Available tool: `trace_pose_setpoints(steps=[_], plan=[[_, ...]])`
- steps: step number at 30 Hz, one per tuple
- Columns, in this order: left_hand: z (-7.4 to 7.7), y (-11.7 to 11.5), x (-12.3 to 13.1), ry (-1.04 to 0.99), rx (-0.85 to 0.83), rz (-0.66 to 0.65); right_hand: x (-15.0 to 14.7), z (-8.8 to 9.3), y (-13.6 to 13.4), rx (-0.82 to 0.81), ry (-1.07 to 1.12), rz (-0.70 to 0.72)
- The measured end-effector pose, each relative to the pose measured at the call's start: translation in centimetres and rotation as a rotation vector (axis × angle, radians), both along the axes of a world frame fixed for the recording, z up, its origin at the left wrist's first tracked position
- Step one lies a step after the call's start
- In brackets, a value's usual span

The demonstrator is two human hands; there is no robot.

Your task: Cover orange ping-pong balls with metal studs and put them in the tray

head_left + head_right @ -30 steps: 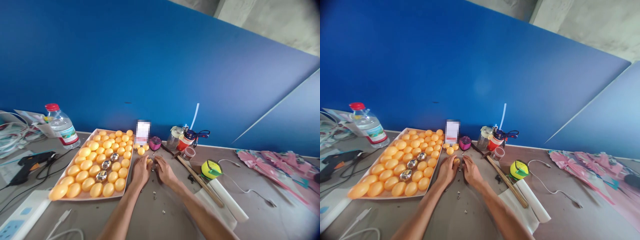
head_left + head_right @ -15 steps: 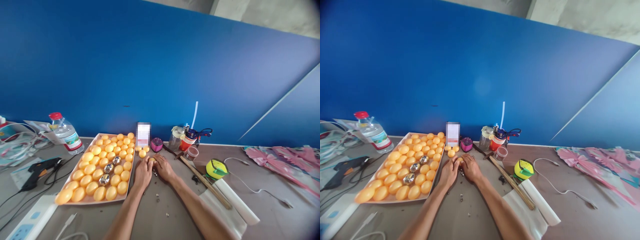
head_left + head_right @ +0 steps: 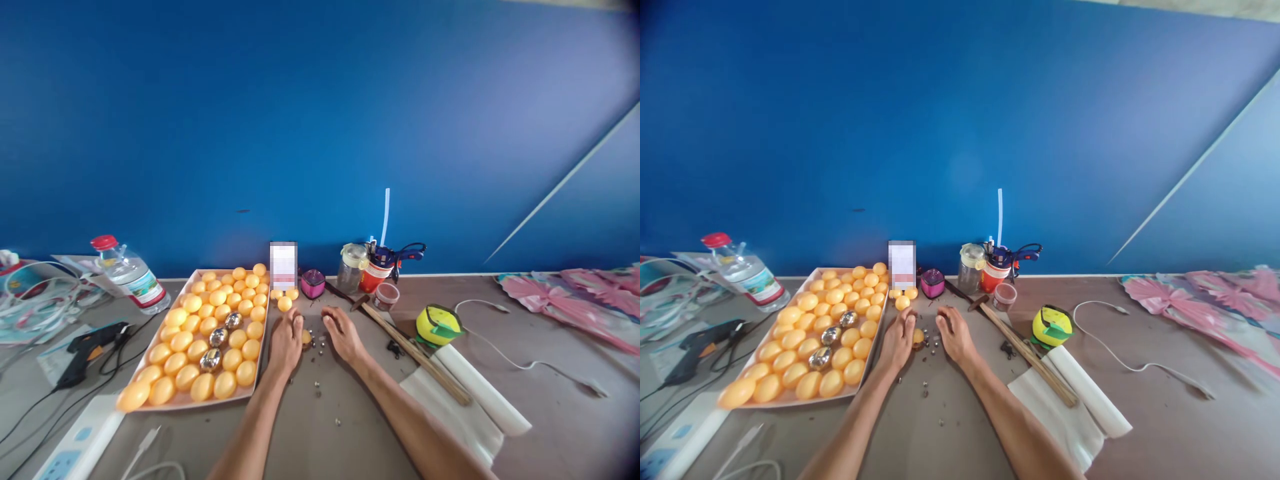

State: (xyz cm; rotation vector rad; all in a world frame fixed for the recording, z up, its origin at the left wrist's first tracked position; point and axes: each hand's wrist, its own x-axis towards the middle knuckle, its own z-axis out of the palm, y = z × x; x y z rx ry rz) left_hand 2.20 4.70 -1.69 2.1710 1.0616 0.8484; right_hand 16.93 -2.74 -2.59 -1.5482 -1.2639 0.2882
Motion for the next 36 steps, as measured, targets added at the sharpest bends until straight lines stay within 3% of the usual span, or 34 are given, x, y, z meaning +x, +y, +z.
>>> trace_pose_setpoints(steps=[4, 10, 17, 19, 25, 32, 36], plan=[[0.2, -0.2, -0.1, -0.002, 0.045, -0.068, 0.1, -0.1, -0.2, 0.021, -0.030, 0.010], [0.8, -0.8, -0.3, 0.063, 0.163, -0.203, -0.2, 0.0, -0.9, 0.018, -0.176, 0.173], [0.6, -1.3, -0.4, 0.107, 0.189, -0.274, -0.3, -0.3, -0.4, -0.023, -0.213, 0.177], [0.3, -1.1, -0.3, 0.064, 0.167, -0.238, -0.2, -0.4, -0.2, -0.028, -0.203, 0.171], [0.0, -0.4, -0.6, -0.209, -0.108, 0.073, -0.3, 0.1, -0.4, -0.081, -0.238, 0.171], [1.1, -0.9, -0.9, -0.398, -0.285, 0.140, -0.4, 1.4, -1.5, -0.179, -0.415, 0.323], [0.9, -1.1, -0.7, -0.302, -0.216, 0.107, -0.7, 1.3, -1.1, -0.154, -0.372, 0.300]])
